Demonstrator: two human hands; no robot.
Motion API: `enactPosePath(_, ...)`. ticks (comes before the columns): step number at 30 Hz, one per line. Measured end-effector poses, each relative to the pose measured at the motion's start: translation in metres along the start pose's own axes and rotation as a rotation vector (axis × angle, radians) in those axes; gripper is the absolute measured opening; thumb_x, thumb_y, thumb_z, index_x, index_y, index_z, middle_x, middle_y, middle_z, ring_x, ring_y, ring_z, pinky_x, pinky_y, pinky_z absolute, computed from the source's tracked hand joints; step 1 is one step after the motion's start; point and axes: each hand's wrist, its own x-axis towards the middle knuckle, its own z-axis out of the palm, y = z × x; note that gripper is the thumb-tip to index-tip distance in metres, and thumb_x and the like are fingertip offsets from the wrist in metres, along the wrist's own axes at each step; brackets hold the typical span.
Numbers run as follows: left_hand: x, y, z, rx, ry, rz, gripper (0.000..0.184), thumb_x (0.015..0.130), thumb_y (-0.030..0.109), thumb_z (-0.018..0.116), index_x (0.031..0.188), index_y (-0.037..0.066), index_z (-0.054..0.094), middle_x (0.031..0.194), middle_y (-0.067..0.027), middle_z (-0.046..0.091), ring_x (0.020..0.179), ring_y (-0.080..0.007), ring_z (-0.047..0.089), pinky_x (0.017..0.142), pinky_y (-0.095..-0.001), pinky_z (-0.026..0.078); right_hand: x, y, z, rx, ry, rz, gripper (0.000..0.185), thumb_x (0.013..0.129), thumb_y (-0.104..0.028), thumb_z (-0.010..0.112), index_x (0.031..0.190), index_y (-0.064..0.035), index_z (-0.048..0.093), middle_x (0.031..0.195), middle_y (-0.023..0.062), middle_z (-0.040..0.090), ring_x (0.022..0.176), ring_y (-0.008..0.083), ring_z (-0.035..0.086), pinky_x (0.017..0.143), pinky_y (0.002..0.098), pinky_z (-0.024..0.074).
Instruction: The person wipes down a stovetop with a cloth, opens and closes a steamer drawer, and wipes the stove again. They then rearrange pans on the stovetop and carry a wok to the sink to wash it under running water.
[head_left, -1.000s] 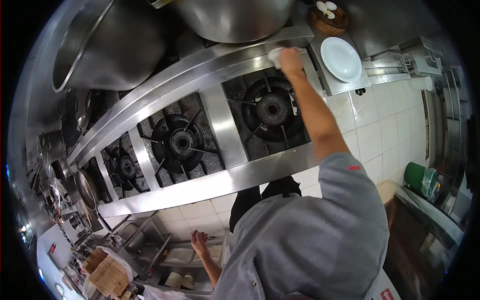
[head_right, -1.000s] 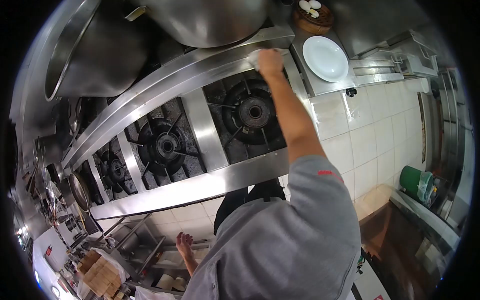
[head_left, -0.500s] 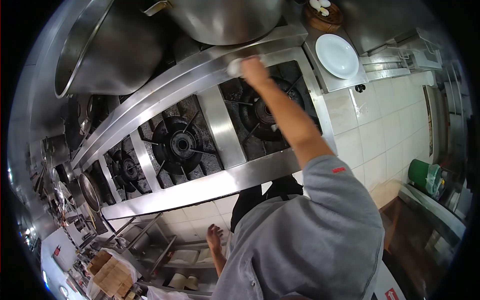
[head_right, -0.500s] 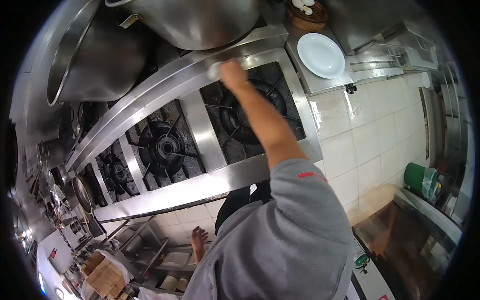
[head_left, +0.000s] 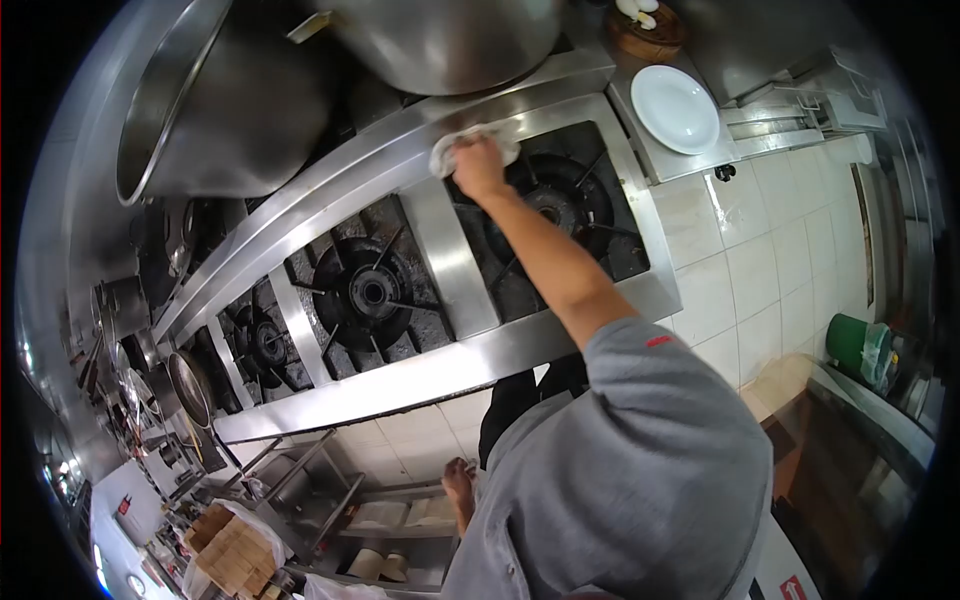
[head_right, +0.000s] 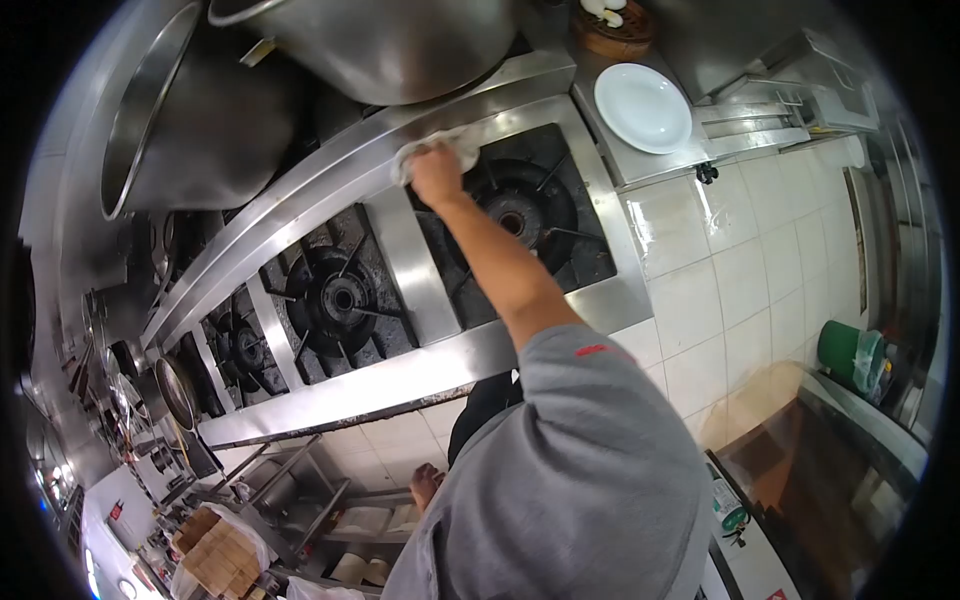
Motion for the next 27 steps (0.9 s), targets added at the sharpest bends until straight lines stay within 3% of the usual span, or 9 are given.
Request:
enactPosePath(5,0.008,0.078,-0.002,0.154,-0.004,0.217,0.031,0.088,0.016,0.054,0.115,0.0,0.054,0.088,-0.0119,0.063,0.071,-0.02,0.065,0.059,-0.0284,0.05,0.01,0.065,-0.026,-0.25,-0.224,-0.034,0.01,0.074,-0.015,0.059,0.078,-0.0101,0.066,0.079,0.0115,0.065,0.08,0.0281,0.063,0.072,0.0424,0.0495)
enactPosePath(7,0.002,0.082,-0.01,0.107,0.042,0.222,0.033,0.089,0.016,0.053,0.117,0.0,0.052,0.089,-0.012,0.062,0.073,-0.0202,0.065,0.061,-0.0281,0.05,0.01,0.113,-0.063,-0.276,-0.063,0.01,0.009,0.075,-0.016,0.059,0.073,-0.0114,0.066,0.074,0.0119,0.065,0.074,0.0276,0.064,0.064,0.0414,0.0505)
enactPosePath(10,0.005,0.049,-0.028,0.016,0.024,0.175,0.033,0.089,0.015,0.054,0.118,-0.002,0.051,0.089,-0.0121,0.061,0.072,-0.02,0.064,0.06,-0.0283,0.051,0.017,0.159,-0.087,-0.429,-0.22,0.297,0.015,0.079,-0.018,0.056,0.076,-0.0131,0.069,0.077,0.0097,0.069,0.078,0.025,0.066,0.077,0.0405,0.0464)
enactPosePath(12,0.023,-0.01,-0.05,-0.084,-0.115,0.094,0.033,0.089,0.014,0.054,0.116,-0.003,0.051,0.089,-0.0127,0.061,0.072,-0.0199,0.064,0.059,-0.0291,0.051,0.019,0.168,-0.093,-0.473,-0.16,0.308,0.013,0.077,-0.019,0.058,0.078,-0.0134,0.07,0.079,0.0104,0.069,0.081,0.0256,0.065,0.077,0.0409,0.0463)
enactPosePath(17,-0.008,-0.079,-0.03,-0.024,0.002,0.012,0.032,0.089,0.014,0.053,0.117,-0.002,0.051,0.088,-0.0128,0.062,0.071,-0.0203,0.064,0.059,-0.0304,0.051,0.019,0.107,-0.08,-0.268,-0.155,0.513,0.02,0.066,-0.022,0.068,0.08,-0.0076,0.069,0.084,0.014,0.068,0.093,0.0293,0.061,0.079,0.0416,0.046)
enactPosePath(20,0.006,-0.089,-0.027,0.201,-0.159,0.109,0.032,0.09,0.014,0.053,0.117,-0.001,0.051,0.089,-0.0128,0.062,0.071,-0.0204,0.064,0.059,-0.0307,0.051,0.004,0.049,-0.042,-0.048,-0.022,0.333,0.019,0.065,-0.006,0.059,0.083,-0.0037,0.065,0.087,0.0176,0.064,0.09,0.0345,0.059,0.08,0.0438,0.047)
enactPosePath(22,0.025,-0.085,-0.03,0.309,-0.256,0.211,0.031,0.09,0.014,0.053,0.117,-0.001,0.051,0.089,-0.0128,0.062,0.071,-0.0204,0.064,0.059,-0.0309,0.051,-0.008,0.025,-0.016,0.094,0.008,0.207,0.018,0.069,-0.009,0.059,0.086,-0.0069,0.065,0.093,0.0141,0.064,0.094,0.0315,0.058,0.08,0.0426,0.0475)
enactPosePath(25,0.046,-0.032,-0.032,0.331,-0.273,0.268,0.031,0.09,0.015,0.053,0.117,-0.001,0.052,0.089,-0.0127,0.062,0.071,-0.0205,0.063,0.06,-0.0311,0.051,-0.006,0.03,-0.01,-0.09,0.056,-0.054,0.017,0.075,-0.01,0.055,0.087,-0.008,0.067,0.091,0.0109,0.065,0.092,0.0265,0.061,0.077,0.0401,0.0482)
enactPosePath(27,0.028,0.036,-0.023,0.187,-0.124,0.123,0.031,0.09,0.016,0.053,0.116,0.0,0.053,0.089,-0.0127,0.062,0.073,-0.0207,0.064,0.061,-0.0312,0.051,0.006,0.056,-0.026,-0.254,-0.224,0.102,0.017,0.077,-0.016,0.056,0.085,-0.0059,0.068,0.084,0.0106,0.067,0.087,0.0248,0.063,0.076,0.0405,0.0489)
